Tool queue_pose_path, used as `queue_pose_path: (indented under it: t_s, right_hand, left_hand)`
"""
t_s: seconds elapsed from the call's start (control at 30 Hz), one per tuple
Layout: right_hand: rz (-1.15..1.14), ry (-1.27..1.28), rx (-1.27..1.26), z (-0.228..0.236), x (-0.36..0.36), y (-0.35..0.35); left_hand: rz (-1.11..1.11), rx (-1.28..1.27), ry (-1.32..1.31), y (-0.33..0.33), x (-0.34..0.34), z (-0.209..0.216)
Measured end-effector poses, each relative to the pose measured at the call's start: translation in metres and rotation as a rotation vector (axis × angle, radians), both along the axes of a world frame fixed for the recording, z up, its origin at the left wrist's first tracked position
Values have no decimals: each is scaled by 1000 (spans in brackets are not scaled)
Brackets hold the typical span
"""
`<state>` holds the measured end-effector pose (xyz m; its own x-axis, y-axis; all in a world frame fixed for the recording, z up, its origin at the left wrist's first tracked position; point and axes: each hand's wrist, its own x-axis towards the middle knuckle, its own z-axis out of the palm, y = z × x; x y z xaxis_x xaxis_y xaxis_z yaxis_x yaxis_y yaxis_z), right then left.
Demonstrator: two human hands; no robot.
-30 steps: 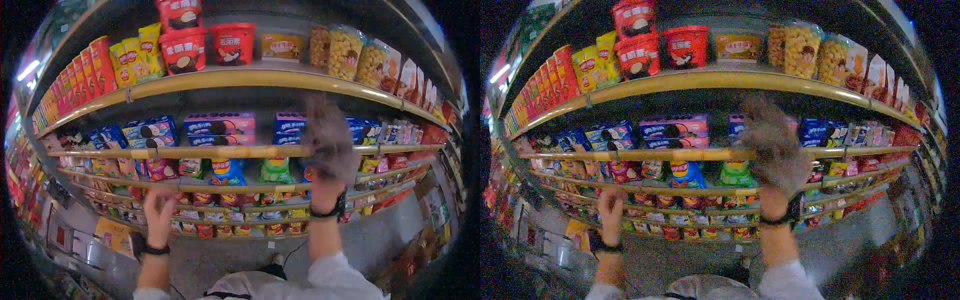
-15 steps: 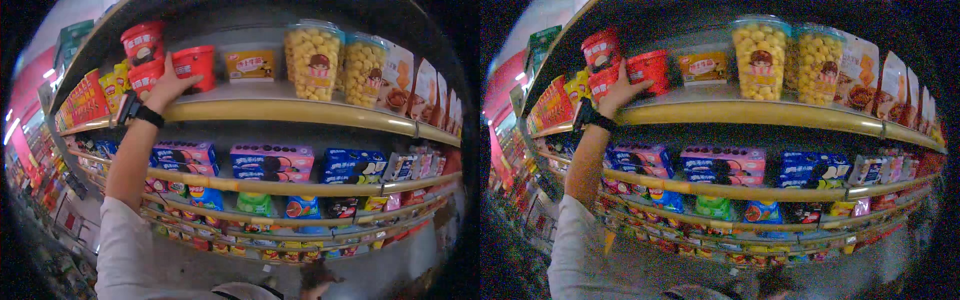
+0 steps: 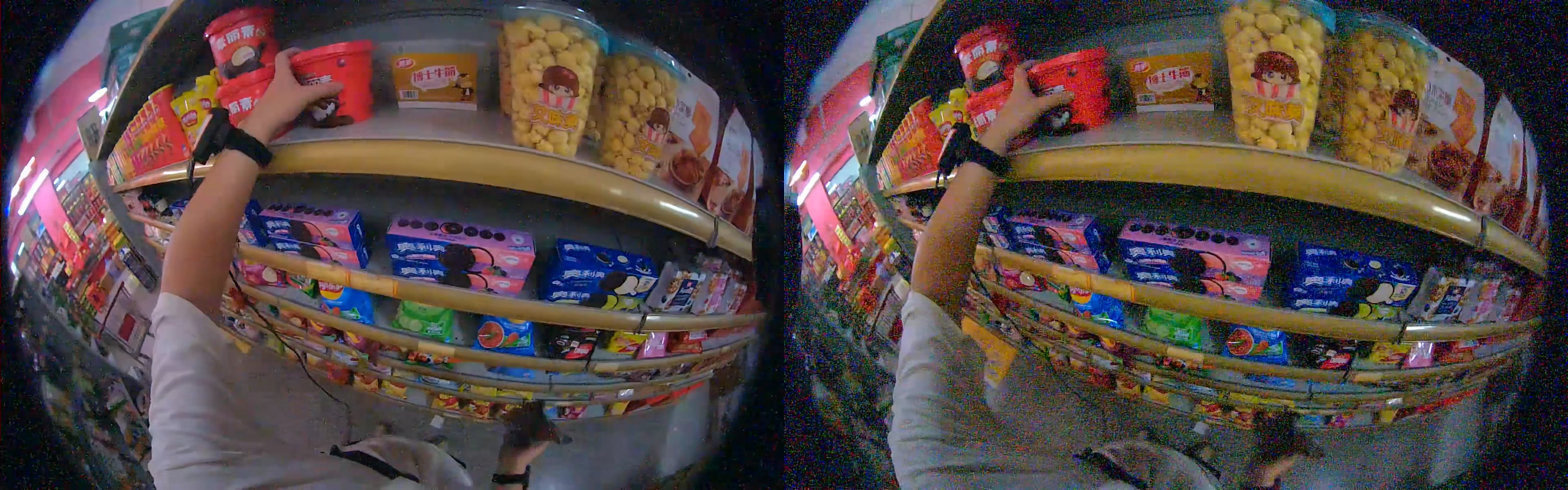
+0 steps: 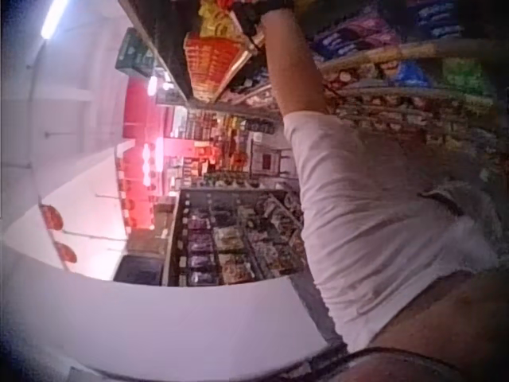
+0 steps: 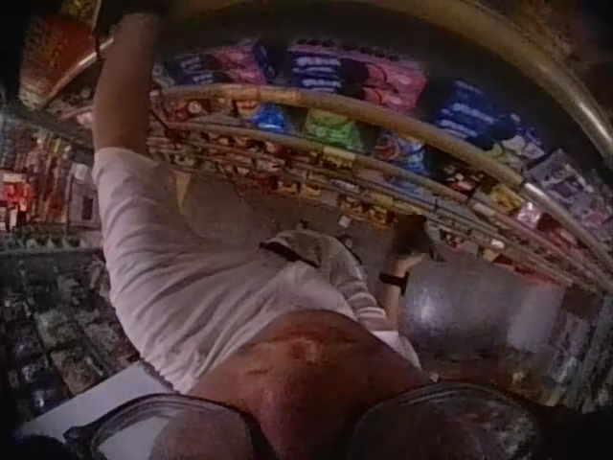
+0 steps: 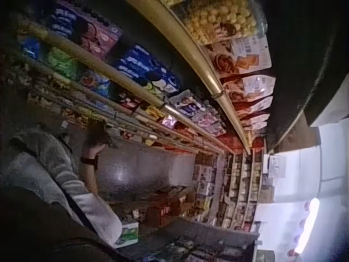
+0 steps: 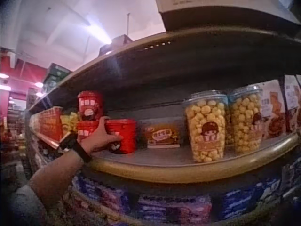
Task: Organizing and wiping snack shelves in a supermarket.
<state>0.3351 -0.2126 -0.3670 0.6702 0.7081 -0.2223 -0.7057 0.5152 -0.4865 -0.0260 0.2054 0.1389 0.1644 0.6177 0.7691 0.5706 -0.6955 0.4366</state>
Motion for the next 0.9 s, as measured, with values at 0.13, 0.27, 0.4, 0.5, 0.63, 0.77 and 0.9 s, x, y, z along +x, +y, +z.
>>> queue_pose_path:
  t_s: [0.13, 0.27, 0.4, 0.5, 0.63, 0.77, 0.9]
  right_hand:
    - [164, -225, 169, 17, -21, 10]
    - [-46, 48, -41, 32, -30, 25]
    - [111, -139, 84, -4, -11, 19]
    - [31, -208, 9, -52, 12, 21]
    - [-123, -215, -190, -44, 3, 22]
    - [-115, -41, -298, -38, 5, 25]
    - [-114, -162, -190, -17, 1, 15]
  left_hand:
    - [-86, 7, -34, -29, 13, -4]
    - [-332, -88, -109, -36, 8, -1]
    - [-681, -342, -246, -25, -10, 5]
    - [-559, -248, -221, -38, 7, 5]
    - [-440, -73, -89, -67, 30, 0]
    - [-413, -4, -59, -77, 50, -4]
    - [-499, -60, -89, -78, 72, -5]
